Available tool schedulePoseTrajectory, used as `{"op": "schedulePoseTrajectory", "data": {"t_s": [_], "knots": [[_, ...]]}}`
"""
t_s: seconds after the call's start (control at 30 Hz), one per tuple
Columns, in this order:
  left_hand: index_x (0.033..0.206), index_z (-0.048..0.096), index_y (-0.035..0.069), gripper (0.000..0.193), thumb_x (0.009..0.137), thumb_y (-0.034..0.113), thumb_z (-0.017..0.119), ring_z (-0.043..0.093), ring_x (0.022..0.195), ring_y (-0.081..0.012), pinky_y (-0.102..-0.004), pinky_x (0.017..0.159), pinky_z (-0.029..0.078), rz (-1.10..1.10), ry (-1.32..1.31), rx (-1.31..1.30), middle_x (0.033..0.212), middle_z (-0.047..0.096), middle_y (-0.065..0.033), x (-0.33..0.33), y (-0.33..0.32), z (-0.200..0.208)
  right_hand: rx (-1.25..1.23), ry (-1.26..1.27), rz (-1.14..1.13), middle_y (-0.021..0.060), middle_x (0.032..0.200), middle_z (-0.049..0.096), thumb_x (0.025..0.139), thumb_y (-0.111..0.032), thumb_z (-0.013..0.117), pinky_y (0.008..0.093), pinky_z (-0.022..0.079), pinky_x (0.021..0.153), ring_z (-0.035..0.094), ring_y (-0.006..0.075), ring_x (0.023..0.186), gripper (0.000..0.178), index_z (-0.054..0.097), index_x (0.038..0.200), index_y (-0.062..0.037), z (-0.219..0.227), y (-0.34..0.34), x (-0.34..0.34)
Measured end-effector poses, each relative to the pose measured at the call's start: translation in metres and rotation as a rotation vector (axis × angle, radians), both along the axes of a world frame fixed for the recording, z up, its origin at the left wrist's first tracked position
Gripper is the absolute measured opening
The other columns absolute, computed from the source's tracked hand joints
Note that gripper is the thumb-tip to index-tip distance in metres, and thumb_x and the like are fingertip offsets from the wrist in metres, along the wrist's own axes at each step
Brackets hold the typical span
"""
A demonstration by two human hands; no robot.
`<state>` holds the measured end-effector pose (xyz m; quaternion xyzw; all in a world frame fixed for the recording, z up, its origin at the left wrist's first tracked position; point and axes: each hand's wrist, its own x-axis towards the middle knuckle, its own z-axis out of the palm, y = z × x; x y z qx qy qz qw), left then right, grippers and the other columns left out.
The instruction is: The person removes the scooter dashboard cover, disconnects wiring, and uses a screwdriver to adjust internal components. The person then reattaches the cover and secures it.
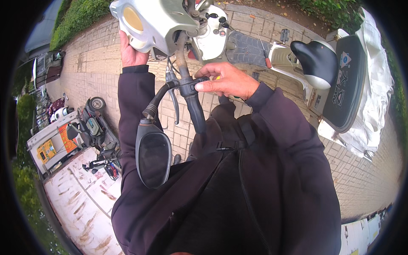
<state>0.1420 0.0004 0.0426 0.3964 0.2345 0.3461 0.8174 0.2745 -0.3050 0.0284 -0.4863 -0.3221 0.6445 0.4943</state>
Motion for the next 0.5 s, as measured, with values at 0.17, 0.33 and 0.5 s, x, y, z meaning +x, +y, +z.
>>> {"op": "schedulePoseTrajectory", "data": {"t_s": [0.17,0.33,0.5], "knots": [[0.159,0.035,0.011,0.064,0.109,0.049,0.045,0.044,0.145,-0.0318,-0.0543,0.120,0.038,0.014,0.075,0.040,0.160,0.044,-0.0104,-0.002,0.005,-0.006,-0.070,0.104,-0.463,0.0015,0.085,0.068,0.099,-0.023,0.070,0.0229,0.041,0.051,0.050,0.0052,0.058,0.025,0.071,0.109,-0.0005,-0.049,-0.013,0.019],[0.159,0.035,0.011,0.060,0.110,0.045,0.044,0.045,0.145,-0.0319,-0.0529,0.120,0.038,0.034,0.052,-0.013,0.159,0.045,-0.0112,-0.002,0.009,-0.004,-0.216,-0.099,-0.521,0.0014,0.080,0.069,0.098,-0.023,0.071,0.0242,0.043,0.053,0.053,0.0056,0.060,0.021,0.073,0.099,-0.0021,-0.112,-0.010,0.052],[0.159,0.036,0.011,0.060,0.110,0.044,0.046,0.047,0.144,-0.0319,-0.0527,0.120,0.039,0.044,0.077,-0.053,0.159,0.046,-0.0109,-0.001,0.006,0.005,-0.166,-0.816,-0.668,0.0103,0.091,0.073,0.095,-0.029,0.072,0.0383,0.054,0.075,0.069,0.0236,0.081,0.030,0.073,0.111,-0.0033,-0.155,0.051,0.092]]}}
